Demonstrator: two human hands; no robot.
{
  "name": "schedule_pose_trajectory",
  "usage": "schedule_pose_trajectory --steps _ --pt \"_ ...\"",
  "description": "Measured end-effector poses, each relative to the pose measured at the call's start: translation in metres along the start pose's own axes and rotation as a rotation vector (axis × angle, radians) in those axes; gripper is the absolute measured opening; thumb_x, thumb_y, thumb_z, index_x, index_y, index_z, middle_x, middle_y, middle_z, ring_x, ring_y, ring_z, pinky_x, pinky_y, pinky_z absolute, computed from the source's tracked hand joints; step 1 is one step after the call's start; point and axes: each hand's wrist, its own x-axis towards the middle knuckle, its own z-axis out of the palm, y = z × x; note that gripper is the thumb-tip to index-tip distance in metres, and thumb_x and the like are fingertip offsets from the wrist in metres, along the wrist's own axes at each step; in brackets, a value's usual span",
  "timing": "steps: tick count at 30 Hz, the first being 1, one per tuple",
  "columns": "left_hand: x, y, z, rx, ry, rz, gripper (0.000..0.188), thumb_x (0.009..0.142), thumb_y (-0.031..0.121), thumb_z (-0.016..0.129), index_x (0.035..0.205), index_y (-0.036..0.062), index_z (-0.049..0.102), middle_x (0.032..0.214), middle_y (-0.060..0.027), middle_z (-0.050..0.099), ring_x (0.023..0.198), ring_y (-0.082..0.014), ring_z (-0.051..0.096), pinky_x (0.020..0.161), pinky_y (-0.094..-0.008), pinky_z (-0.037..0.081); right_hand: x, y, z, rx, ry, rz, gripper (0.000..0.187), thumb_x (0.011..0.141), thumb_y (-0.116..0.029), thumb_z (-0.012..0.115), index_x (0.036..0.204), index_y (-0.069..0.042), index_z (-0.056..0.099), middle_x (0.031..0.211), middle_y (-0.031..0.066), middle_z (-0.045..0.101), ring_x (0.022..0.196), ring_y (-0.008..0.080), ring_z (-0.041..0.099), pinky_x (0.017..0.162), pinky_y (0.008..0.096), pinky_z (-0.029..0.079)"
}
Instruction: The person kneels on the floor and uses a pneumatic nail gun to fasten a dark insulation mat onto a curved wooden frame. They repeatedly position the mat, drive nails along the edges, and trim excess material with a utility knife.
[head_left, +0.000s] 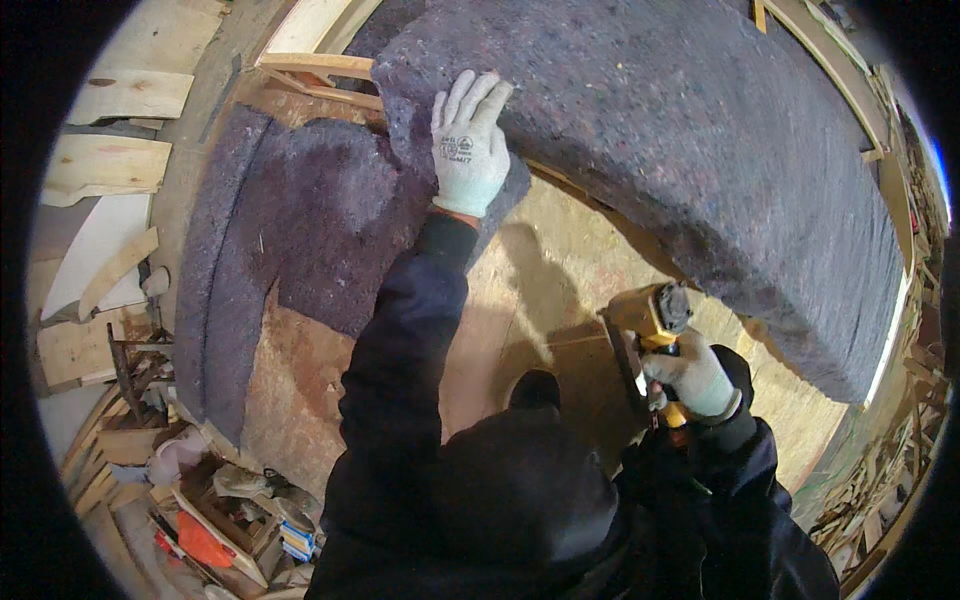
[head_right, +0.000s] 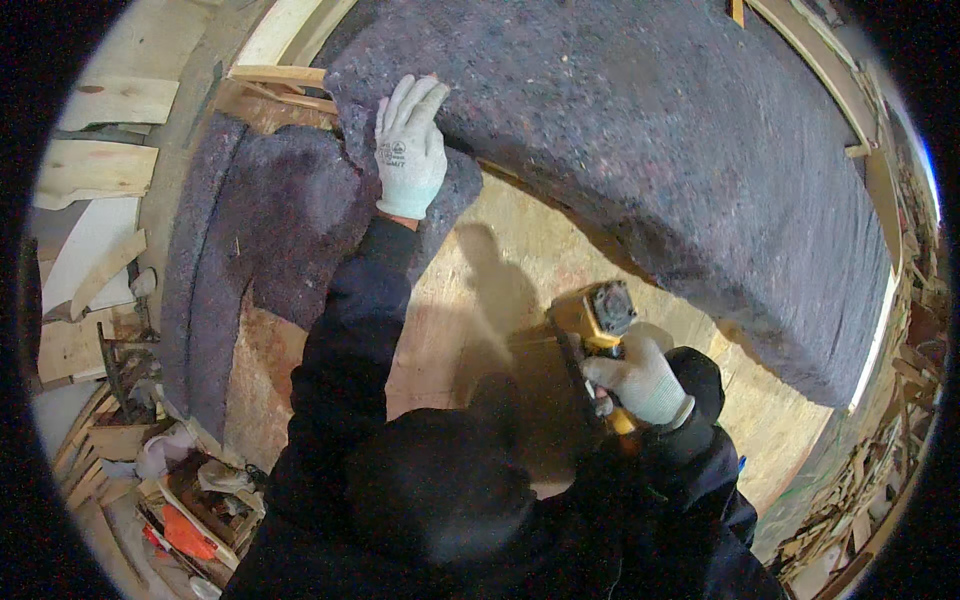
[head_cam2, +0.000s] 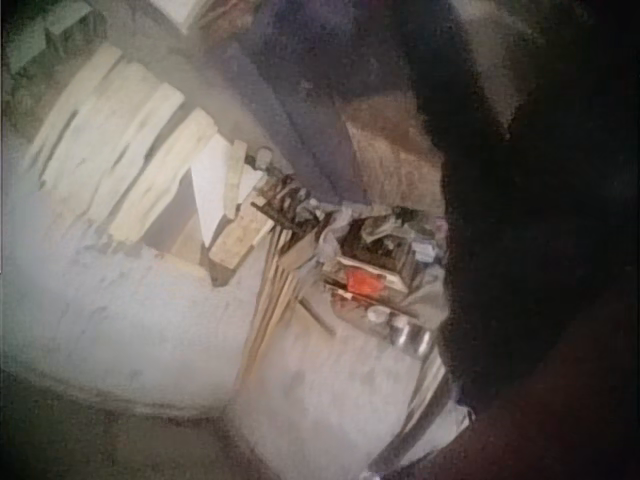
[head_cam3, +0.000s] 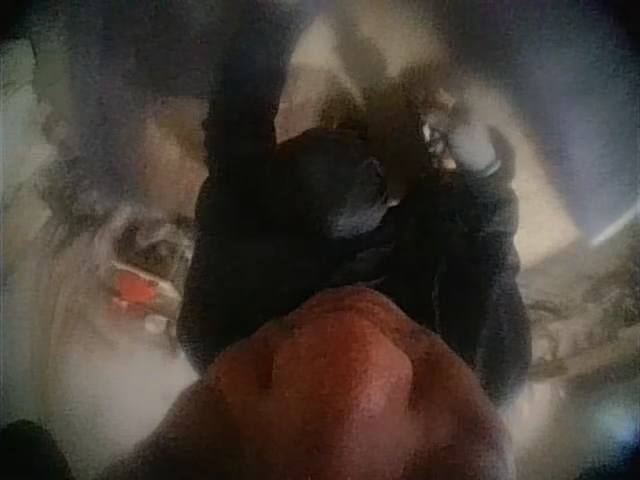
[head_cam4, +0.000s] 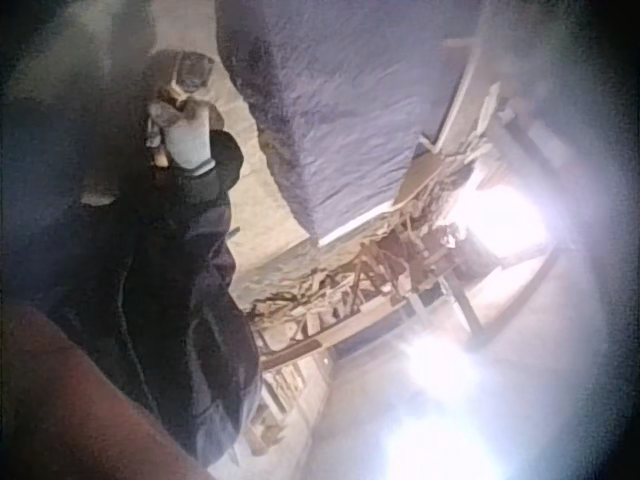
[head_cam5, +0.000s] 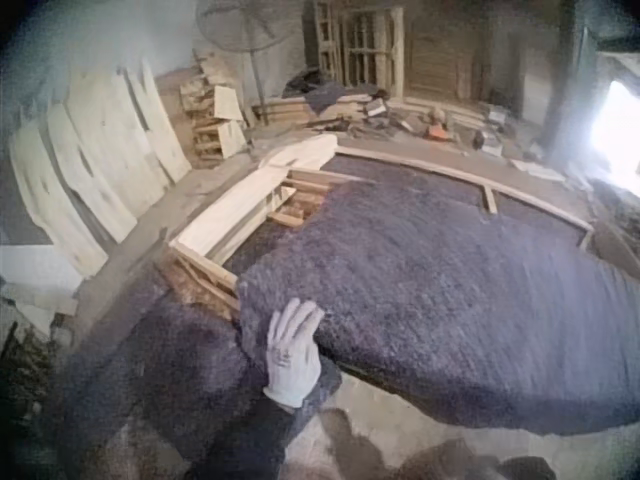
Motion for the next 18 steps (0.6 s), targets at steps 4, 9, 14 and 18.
schedule_pose_trajectory --steps 4,9,14,18 --pt "-0.049 0.112 -0.030 -1.031 -0.135 -0.595 0.040 0.097 0.005 0.049 0.136 -0.0011 0.056 0.132 -0.0163 0.063 0.126 -0.0283 0.058 0.111 -0.0379 0.042 -0.025 0.000 -0.025 0.335 -0.039 -0.119 0.014 0.090 -0.005 0.057 0.102 0.001 0.060 0.065 0.0064 0.058 0.050 0.0142 0.055 0.047 0.0283 0.047" --pt "-0.115 0.238 -0.074 -2.029 -0.524 -1.196 0.039 0.105 0.023 0.052 0.132 -0.0041 0.056 0.118 -0.0133 0.066 0.106 -0.0221 0.065 0.097 -0.0344 0.050 -0.025 -0.006 -0.047 0.505 -0.139 -0.365 0.014 0.095 -0.014 0.056 0.085 -0.004 0.058 0.069 0.0055 0.060 0.055 0.0173 0.058 0.055 0.0307 0.049" --pt "-0.131 0.274 -0.092 -1.758 -0.617 -1.329 0.026 0.100 0.028 0.060 0.106 0.0038 0.064 0.093 -0.0059 0.067 0.085 -0.0167 0.065 0.079 -0.0305 0.053 -0.026 0.035 -0.044 0.232 0.087 -0.300 0.010 0.091 -0.009 0.065 0.092 0.001 0.065 0.076 0.0045 0.065 0.062 0.0135 0.062 0.058 0.0288 0.051" --pt "-0.154 0.292 -0.106 -1.561 -0.662 -1.401 0.029 0.097 0.033 0.065 0.102 0.0046 0.065 0.083 -0.0078 0.069 0.067 -0.0158 0.065 0.061 -0.0290 0.054 -0.033 0.083 -0.042 0.174 0.083 -0.308 0.012 0.090 -0.008 0.067 0.096 0.002 0.066 0.080 0.0059 0.068 0.065 0.0128 0.062 0.060 0.0282 0.050"
